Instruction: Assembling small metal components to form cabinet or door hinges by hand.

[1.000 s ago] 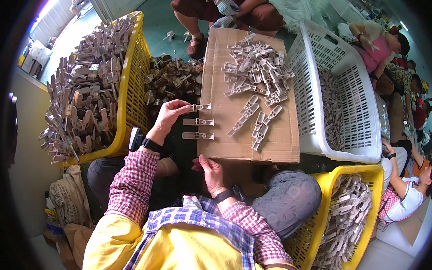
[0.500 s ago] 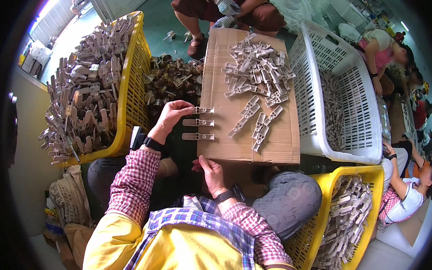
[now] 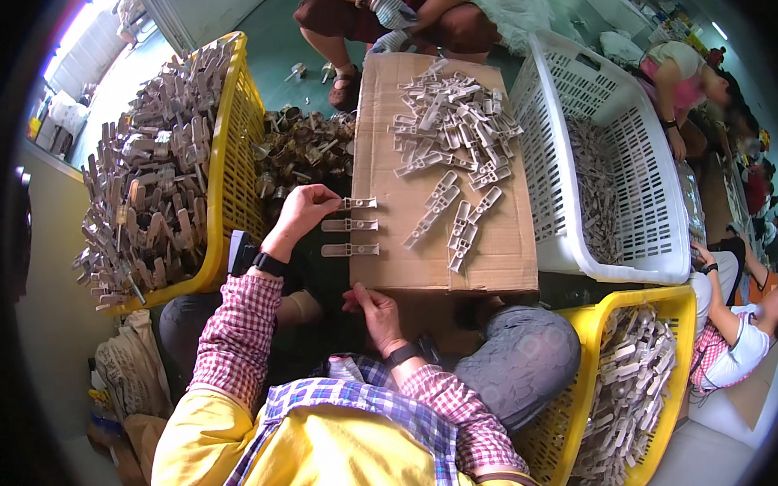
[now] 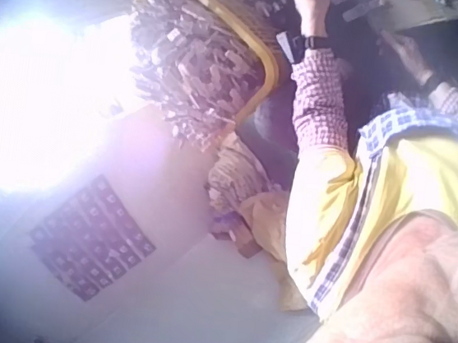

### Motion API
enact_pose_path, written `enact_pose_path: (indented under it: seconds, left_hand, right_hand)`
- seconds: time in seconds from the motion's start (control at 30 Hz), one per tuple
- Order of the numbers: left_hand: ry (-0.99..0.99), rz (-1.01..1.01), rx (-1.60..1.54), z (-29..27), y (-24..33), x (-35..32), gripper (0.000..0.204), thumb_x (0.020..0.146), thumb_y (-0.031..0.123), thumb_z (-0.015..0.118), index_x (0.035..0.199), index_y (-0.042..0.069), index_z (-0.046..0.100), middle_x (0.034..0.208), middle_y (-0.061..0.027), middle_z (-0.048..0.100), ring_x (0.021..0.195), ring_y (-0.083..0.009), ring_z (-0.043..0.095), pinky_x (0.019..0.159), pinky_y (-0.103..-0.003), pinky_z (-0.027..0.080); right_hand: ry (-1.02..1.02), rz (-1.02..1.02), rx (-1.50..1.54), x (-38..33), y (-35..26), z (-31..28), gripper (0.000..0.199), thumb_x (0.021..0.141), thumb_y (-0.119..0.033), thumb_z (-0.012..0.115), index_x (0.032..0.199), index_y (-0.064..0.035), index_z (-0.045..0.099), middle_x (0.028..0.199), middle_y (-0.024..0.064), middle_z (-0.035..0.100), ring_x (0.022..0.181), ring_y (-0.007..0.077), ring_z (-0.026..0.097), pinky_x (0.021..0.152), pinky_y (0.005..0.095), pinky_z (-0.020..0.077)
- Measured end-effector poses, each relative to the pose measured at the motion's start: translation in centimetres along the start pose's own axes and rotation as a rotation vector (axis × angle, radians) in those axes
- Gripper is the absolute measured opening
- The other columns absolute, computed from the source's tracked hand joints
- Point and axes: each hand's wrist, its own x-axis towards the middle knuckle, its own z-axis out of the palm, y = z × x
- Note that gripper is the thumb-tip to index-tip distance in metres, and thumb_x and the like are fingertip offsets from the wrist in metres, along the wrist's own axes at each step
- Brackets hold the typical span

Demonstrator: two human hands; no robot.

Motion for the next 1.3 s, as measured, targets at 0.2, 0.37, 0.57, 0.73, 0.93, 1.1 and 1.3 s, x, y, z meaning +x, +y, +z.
enact_pose_path:
  seconds: [0.2,0.37,0.57,0.73,0.93,1.1,1.3]
  left_hand:
    - [0.126,0.446,0.25,2.7,8.2,3.7,0.019,0.077,0.02,0.065,0.093,0.01,0.066,0.091,-0.0089,0.065,0.089,-0.0289,0.062,0.078,-0.038,0.049]
    - [0.106,0.564,0.599,10.9,10.5,8.8,0.019,0.079,0.018,0.062,0.095,0.009,0.06,0.085,-0.0114,0.065,0.085,-0.032,0.061,0.077,-0.044,0.048]
    - [0.071,0.556,0.611,13.0,11.2,9.1,0.025,0.077,0.016,0.06,0.1,0.007,0.054,0.086,-0.014,0.062,0.084,-0.034,0.062,0.071,-0.045,0.049]
    - [0.032,0.593,0.086,5.8,13.2,6.7,0.025,0.076,0.015,0.071,0.095,0.002,0.064,0.086,-0.0104,0.064,0.072,-0.0193,0.064,0.066,-0.03,0.052]
    - [-0.049,-0.05,-0.806,-1.9,5.1,3.4,0.018,0.087,0.016,0.067,0.099,0.003,0.062,0.084,-0.0027,0.064,0.069,-0.0113,0.064,0.066,-0.026,0.056]
    - [-0.024,-0.158,-0.739,-1.4,-0.1,2.1,0.016,0.086,0.017,0.068,0.098,0.006,0.067,0.088,-0.0013,0.068,0.075,-0.0091,0.064,0.07,-0.023,0.052]
    - [-0.006,-0.128,-0.772,0.5,-1.2,3.0,0.012,0.082,0.009,0.07,0.091,0.002,0.068,0.081,-0.0022,0.067,0.072,-0.0087,0.061,0.068,-0.022,0.05]
  right_hand:
    - [-0.034,0.031,0.163,0.3,1.1,-0.1,0.033,0.096,-0.031,0.054,0.089,-0.0024,0.069,0.074,0.003,0.065,0.071,0.0084,0.06,0.072,0.0231,0.0479]
    - [-0.058,0.052,0.162,0.3,1.2,0.2,0.035,0.095,-0.034,0.055,0.089,-0.0021,0.07,0.074,0.0028,0.066,0.071,0.0085,0.061,0.072,0.0234,0.0483]
    - [-0.083,0.041,0.138,0.3,0.8,0.2,0.036,0.094,-0.035,0.056,0.09,-0.0021,0.07,0.075,0.0031,0.067,0.072,0.0098,0.062,0.073,0.0249,0.0494]
    - [-0.06,0.045,0.15,0.6,0.8,-0.5,0.034,0.096,-0.031,0.054,0.09,-0.0013,0.069,0.075,0.0041,0.066,0.072,0.0102,0.061,0.074,0.0249,0.0491]
    - [-0.084,0.017,0.139,0.6,1.1,-0.4,0.033,0.096,-0.03,0.054,0.092,-0.0012,0.07,0.077,0.0038,0.066,0.074,0.0095,0.061,0.074,0.0241,0.0479]
    - [-0.025,0.013,0.05,0.3,0.3,0.0,0.033,0.095,-0.029,0.056,0.089,-0.0004,0.071,0.075,0.005,0.068,0.073,0.0087,0.061,0.072,0.0229,0.047]
    - [-0.001,0.014,0.028,0.1,-0.1,0.1,0.032,0.094,-0.028,0.057,0.088,-0.0002,0.071,0.074,0.0056,0.068,0.071,0.0091,0.061,0.071,0.0231,0.0469]
